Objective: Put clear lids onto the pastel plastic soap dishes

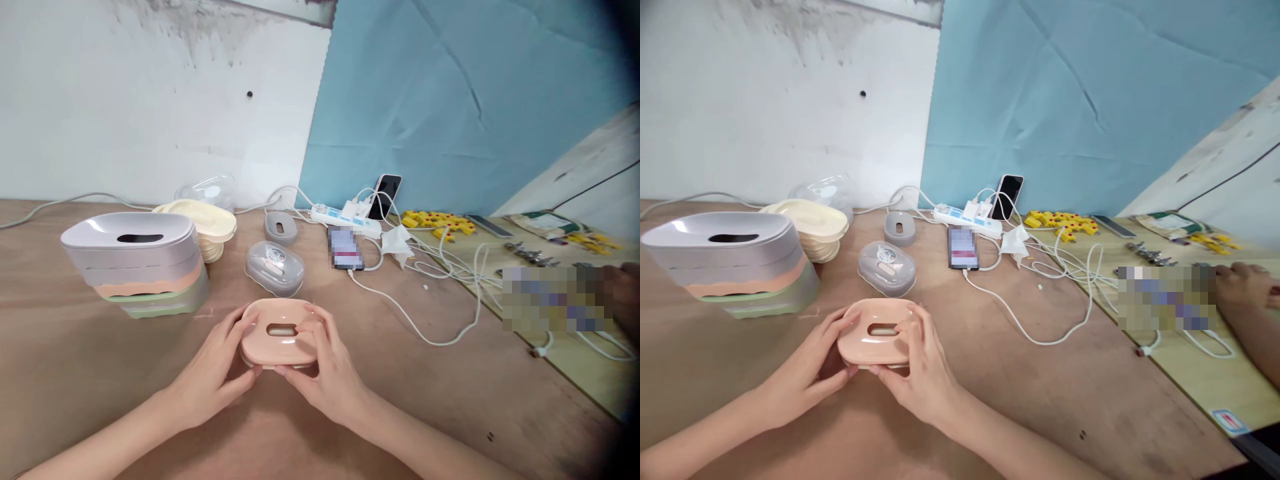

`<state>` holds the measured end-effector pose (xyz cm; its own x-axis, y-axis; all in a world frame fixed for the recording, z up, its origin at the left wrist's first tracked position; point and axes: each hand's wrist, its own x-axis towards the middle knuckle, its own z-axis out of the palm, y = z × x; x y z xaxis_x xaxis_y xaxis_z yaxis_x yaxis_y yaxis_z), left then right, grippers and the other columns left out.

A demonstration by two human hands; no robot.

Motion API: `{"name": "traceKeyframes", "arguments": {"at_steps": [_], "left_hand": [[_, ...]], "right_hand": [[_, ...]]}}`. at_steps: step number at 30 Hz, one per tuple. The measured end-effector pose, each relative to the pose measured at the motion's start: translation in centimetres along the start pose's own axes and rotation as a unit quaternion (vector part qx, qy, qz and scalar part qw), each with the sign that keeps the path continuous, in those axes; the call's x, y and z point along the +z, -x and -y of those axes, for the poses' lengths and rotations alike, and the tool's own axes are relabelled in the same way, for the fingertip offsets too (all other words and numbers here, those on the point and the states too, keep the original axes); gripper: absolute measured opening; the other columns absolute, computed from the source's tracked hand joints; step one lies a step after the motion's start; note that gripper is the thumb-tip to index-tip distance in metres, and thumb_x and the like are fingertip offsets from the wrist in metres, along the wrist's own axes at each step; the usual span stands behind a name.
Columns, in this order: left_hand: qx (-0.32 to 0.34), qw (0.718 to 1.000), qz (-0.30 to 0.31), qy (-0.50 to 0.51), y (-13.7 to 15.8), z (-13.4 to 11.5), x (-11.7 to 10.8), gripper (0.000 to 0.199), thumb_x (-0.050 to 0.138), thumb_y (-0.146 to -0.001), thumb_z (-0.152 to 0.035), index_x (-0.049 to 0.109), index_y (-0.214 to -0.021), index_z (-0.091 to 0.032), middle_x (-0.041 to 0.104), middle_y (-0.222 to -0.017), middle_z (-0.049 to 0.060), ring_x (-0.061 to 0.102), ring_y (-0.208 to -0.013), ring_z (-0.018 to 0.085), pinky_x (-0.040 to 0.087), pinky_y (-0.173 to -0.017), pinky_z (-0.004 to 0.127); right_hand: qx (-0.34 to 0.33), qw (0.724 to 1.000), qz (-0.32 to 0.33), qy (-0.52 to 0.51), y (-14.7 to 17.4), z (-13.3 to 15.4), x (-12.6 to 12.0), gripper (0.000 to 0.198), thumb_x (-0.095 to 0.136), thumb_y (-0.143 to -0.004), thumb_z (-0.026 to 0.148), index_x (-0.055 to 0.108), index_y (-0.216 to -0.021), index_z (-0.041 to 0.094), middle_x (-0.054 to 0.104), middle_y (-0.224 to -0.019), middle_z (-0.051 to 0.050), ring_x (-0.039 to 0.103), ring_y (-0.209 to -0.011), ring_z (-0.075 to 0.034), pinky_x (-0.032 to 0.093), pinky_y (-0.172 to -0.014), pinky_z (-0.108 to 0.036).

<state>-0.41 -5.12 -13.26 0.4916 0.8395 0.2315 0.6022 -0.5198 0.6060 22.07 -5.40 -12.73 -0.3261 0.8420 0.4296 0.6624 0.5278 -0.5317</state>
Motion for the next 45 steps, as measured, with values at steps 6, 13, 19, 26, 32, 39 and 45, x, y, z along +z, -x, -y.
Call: {"name": "traceKeyframes", "arguments": {"at_steps": [6, 13, 19, 26, 32, 39, 45], "left_hand": [[0.005, 0.999, 0.024, -0.022, -0.23, -0.12, -0.10, 0.068, 0.051, -0.085, -0.019, 0.019, -0.144, -0.029, 0.028, -0.146, 0.012, 0.036, -0.131, 0.030, 0.041, -0.103, 0.049], [0.028, 0.996, 0.023, -0.084, -0.14, -0.29, -0.01, 0.065, 0.049, -0.085, -0.020, 0.022, -0.144, -0.023, 0.026, -0.150, 0.016, 0.030, -0.136, 0.035, 0.038, -0.104, 0.056], [0.037, 0.995, 0.030, -0.086, -0.48, -0.58, -0.32, 0.064, 0.051, -0.083, -0.018, 0.027, -0.142, -0.022, 0.038, -0.142, 0.015, 0.035, -0.133, 0.034, 0.040, -0.104, 0.054], [0.035, 0.995, 0.028, -0.090, -0.46, -0.48, -0.41, 0.064, 0.051, -0.084, -0.019, 0.027, -0.142, -0.024, 0.038, -0.141, 0.015, 0.037, -0.130, 0.035, 0.042, -0.101, 0.053], [0.034, 0.995, 0.046, -0.087, -0.57, -0.44, -0.47, 0.063, 0.049, -0.085, -0.019, 0.024, -0.142, -0.023, 0.036, -0.141, 0.016, 0.035, -0.130, 0.034, 0.039, -0.102, 0.055], [0.038, 0.995, 0.038, -0.089, -0.61, -0.59, -0.61, 0.063, 0.050, -0.083, -0.019, 0.026, -0.141, -0.023, 0.038, -0.140, 0.015, 0.037, -0.129, 0.034, 0.040, -0.101, 0.053], [0.038, 0.994, 0.039, -0.094, -0.58, -0.36, -0.41, 0.062, 0.050, -0.084, -0.020, 0.027, -0.141, -0.022, 0.037, -0.141, 0.015, 0.035, -0.130, 0.034, 0.039, -0.102, 0.053]], "right_hand": [[-0.021, 0.998, 0.062, 0.021, -0.27, -0.20, -0.39, 0.053, 0.069, -0.078, 0.039, 0.040, -0.117, 0.019, 0.039, -0.133, -0.017, 0.042, -0.127, -0.032, 0.045, -0.100, -0.052], [-0.044, 0.992, 0.106, 0.045, -0.43, -0.22, -0.68, 0.045, 0.064, -0.081, 0.036, 0.043, -0.118, 0.018, 0.039, -0.134, -0.018, 0.041, -0.126, -0.031, 0.044, -0.101, -0.051], [-0.056, 0.991, 0.103, 0.057, -0.61, -0.38, -0.72, 0.045, 0.063, -0.082, 0.037, 0.045, -0.118, 0.017, 0.040, -0.134, -0.018, 0.042, -0.125, -0.032, 0.044, -0.099, -0.053], [-0.059, 0.989, 0.113, 0.068, -0.67, -0.48, -0.77, 0.044, 0.063, -0.082, 0.038, 0.047, -0.117, 0.016, 0.041, -0.133, -0.018, 0.044, -0.123, -0.032, 0.045, -0.097, -0.052], [-0.067, 0.989, 0.110, 0.075, -0.76, -0.62, -0.72, 0.043, 0.063, -0.082, 0.038, 0.046, -0.116, 0.016, 0.043, -0.131, -0.019, 0.044, -0.122, -0.033, 0.046, -0.096, -0.054], [-0.070, 0.988, 0.108, 0.080, -0.69, -0.62, -0.63, 0.044, 0.064, -0.081, 0.037, 0.047, -0.116, 0.016, 0.043, -0.131, -0.019, 0.045, -0.122, -0.033, 0.046, -0.096, -0.053], [-0.071, 0.988, 0.108, 0.080, -0.70, -0.68, -0.67, 0.044, 0.064, -0.081, 0.037, 0.047, -0.116, 0.016, 0.043, -0.131, -0.019, 0.045, -0.122, -0.033, 0.046, -0.096, -0.053]]}}
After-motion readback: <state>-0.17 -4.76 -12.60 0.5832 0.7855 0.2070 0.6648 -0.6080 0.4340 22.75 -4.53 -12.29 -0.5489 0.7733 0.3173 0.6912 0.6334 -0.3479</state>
